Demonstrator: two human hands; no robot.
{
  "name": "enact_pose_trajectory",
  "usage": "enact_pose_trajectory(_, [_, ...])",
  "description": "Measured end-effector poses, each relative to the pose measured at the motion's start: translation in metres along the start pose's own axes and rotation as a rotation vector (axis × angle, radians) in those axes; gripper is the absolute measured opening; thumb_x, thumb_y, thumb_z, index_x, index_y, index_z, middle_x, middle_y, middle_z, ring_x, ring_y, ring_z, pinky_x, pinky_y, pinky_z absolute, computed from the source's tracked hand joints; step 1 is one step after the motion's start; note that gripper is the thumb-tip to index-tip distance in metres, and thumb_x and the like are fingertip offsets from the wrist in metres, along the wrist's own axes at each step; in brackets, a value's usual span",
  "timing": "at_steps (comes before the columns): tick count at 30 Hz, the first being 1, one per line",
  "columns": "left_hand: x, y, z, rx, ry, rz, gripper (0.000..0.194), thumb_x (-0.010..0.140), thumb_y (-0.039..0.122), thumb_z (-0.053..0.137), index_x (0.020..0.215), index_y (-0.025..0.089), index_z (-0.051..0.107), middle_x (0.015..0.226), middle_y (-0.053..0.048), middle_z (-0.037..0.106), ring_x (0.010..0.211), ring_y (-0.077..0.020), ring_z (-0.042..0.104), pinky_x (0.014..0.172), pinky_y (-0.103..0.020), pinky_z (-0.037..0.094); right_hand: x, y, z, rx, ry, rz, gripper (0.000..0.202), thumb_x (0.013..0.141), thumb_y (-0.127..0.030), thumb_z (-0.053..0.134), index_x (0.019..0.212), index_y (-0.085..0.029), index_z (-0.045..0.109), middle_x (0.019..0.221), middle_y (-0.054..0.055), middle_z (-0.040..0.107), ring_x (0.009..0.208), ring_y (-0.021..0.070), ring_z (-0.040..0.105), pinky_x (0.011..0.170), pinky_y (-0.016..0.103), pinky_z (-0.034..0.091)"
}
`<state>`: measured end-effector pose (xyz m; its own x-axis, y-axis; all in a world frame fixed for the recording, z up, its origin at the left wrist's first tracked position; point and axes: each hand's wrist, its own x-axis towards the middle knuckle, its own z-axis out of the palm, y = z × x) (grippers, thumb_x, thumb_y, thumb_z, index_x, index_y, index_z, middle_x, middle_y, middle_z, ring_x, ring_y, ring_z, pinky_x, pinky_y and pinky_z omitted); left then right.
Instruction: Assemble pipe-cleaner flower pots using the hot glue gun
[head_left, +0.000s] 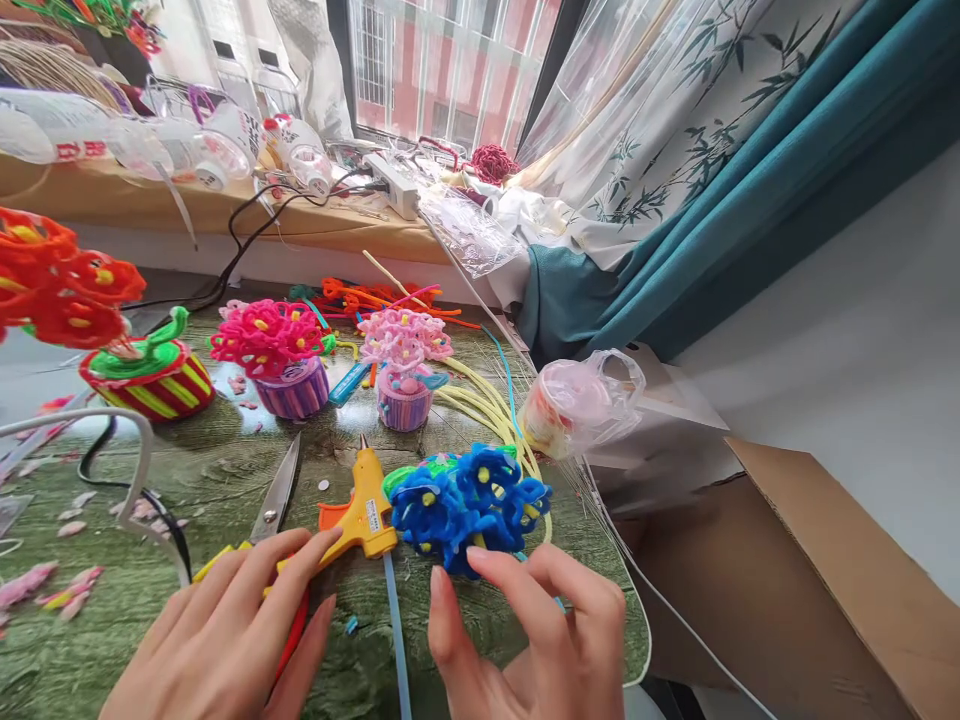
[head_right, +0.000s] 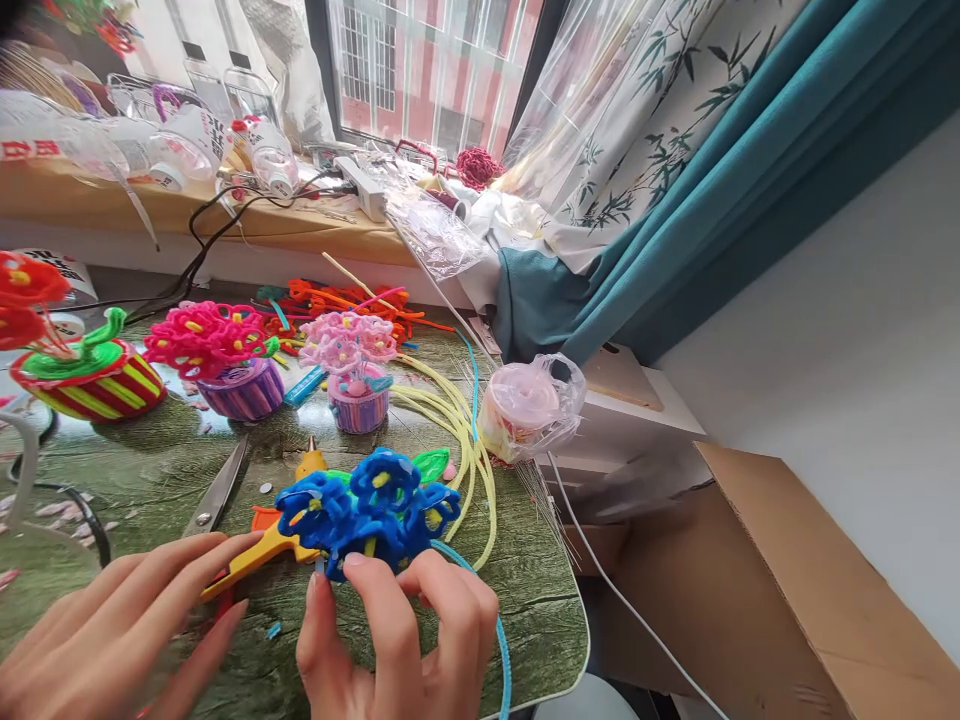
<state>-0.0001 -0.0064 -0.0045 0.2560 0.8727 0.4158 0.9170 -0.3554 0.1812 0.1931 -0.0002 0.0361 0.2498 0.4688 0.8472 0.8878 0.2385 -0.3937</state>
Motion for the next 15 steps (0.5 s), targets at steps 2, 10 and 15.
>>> enact_pose_trajectory(2, [-0.008, -0.006, 0.008, 0.185, -0.099, 0.074, 0.039, 0.096, 0.022, 0.040, 0.131, 0.019, 0.058, 0.119, -0.012, 0.067, 0.104, -0.0317, 0.062, 0.085, -0.046, 0.043, 0.000, -0.003, 0.002, -0.037, 0.070, 0.015, 0.010, 0.090, -0.033, 0.068, 0.088, -0.024, 0.064, 0.086, 0.002, 0.049, 0.066, 0.0140, 0.049, 0.064, 0.031, 0.046])
enact_pose_trajectory(10, [0.013, -0.002, 0.015, 0.370, -0.036, 0.195, 0.045, 0.090, 0.009, 0.033, 0.118, 0.005, 0.067, 0.099, -0.016, 0.069, 0.090, -0.0316, 0.063, 0.077, -0.046, 0.045, -0.006, -0.005, -0.004, -0.138, -0.032, -0.115, 0.013, 0.087, -0.030, 0.070, 0.098, -0.025, 0.074, 0.081, 0.004, 0.048, 0.064, 0.0161, 0.042, 0.058, 0.032, 0.042])
enact_pose_trajectory(15, [0.024, 0.000, 0.012, 0.309, 0.036, 0.193, 0.038, 0.091, 0.012, 0.033, 0.106, 0.002, 0.067, 0.081, -0.012, 0.062, 0.074, -0.0281, 0.059, 0.071, -0.042, 0.044, -0.007, -0.013, -0.006, -0.158, -0.042, -0.145, 0.013, 0.085, -0.028, 0.069, 0.097, -0.026, 0.077, 0.078, 0.005, 0.050, 0.063, 0.0169, 0.044, 0.059, 0.034, 0.043])
